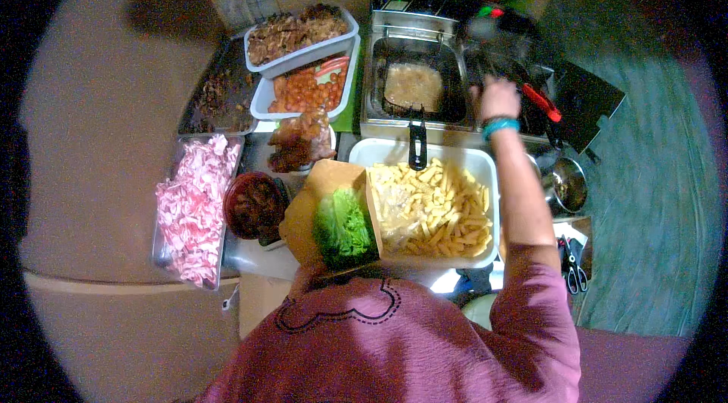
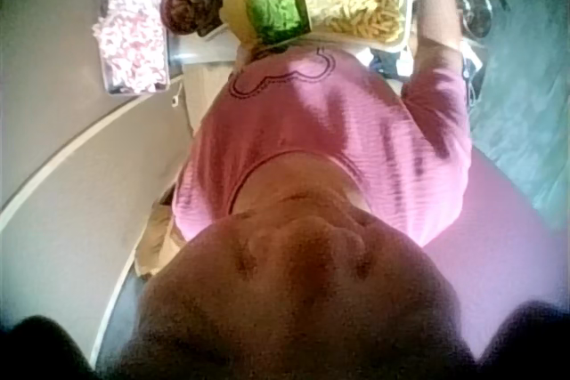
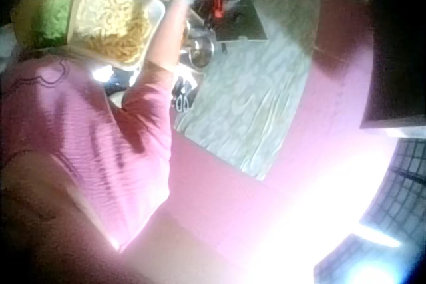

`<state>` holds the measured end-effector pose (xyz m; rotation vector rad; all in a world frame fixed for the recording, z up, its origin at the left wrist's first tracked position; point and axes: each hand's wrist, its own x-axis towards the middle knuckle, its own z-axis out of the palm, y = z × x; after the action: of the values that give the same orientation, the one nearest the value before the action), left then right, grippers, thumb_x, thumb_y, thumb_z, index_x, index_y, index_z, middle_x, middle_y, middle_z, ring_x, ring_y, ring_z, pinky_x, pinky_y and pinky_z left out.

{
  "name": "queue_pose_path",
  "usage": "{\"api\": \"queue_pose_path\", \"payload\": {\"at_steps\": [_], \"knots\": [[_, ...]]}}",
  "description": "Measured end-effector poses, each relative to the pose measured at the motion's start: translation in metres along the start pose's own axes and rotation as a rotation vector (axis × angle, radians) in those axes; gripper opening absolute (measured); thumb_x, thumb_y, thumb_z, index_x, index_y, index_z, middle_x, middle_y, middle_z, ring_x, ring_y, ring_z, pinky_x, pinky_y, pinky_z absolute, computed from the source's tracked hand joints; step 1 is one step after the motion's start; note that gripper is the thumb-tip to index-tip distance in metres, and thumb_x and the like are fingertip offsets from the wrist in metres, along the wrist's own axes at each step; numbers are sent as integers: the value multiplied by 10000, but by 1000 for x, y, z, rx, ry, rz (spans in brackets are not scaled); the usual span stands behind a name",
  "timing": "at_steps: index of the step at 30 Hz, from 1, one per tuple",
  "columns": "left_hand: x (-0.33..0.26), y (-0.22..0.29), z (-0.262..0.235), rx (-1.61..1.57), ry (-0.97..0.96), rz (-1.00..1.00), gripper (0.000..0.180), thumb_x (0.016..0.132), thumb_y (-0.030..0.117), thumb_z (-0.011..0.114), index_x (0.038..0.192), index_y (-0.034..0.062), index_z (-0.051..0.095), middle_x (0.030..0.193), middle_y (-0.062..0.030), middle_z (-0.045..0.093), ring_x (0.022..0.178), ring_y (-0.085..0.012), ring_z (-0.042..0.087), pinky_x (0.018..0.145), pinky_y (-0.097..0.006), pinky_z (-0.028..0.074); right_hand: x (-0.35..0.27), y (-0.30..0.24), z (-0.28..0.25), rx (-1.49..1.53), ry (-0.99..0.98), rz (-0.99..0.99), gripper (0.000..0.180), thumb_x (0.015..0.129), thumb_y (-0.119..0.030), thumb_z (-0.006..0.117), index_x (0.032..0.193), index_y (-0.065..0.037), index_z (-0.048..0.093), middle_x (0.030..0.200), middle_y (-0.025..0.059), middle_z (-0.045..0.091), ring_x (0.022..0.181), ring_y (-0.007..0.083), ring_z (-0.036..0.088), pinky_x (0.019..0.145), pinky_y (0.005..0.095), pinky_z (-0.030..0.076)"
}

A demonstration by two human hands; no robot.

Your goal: The person prepares a food wrap by deep-frying ingredients in a commercial kitchen and using tongs to assemble the fried items into a paper wrap containing lettuce.

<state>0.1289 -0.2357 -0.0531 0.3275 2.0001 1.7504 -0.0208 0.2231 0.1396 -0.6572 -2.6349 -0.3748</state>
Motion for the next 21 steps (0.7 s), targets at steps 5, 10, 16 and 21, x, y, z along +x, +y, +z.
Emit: {"api": "queue_pose_path", "payload": {"at_steps": [5,10,16,21], "knots": [[-1,10,-1,289,-26,45,173,743,114,528,875,3,546,814,-87,555,751,-215,554,589,-331,449,72,76,27,-120,-500,492,334,805,-225,462,1124,-124,469,1161,95,469,1057,271,451,843,391,387],[17,44,6,-506,64,-543,168,756,101,517,873,-16,543,789,-81,557,763,-193,541,619,-323,446,106,200,100,-28,-776,150,648,665,-445,606,1165,-68,439,1180,128,464,1102,269,426,902,361,359],[4,11,4,-32,40,-207,212,768,87,504,938,-38,499,822,-89,549,751,-197,540,632,-310,444,80,128,6,-246,-700,134,615,651,-425,622,1079,-2,496,1026,162,558,976,285,526,818,344,435],[6,21,8,-614,83,-504,255,770,64,493,1002,-37,464,872,-86,537,778,-200,536,660,-303,444,68,139,-7,-15,-312,144,434,713,-319,606,1016,-21,518,972,173,572,888,331,547,763,389,443]]}}
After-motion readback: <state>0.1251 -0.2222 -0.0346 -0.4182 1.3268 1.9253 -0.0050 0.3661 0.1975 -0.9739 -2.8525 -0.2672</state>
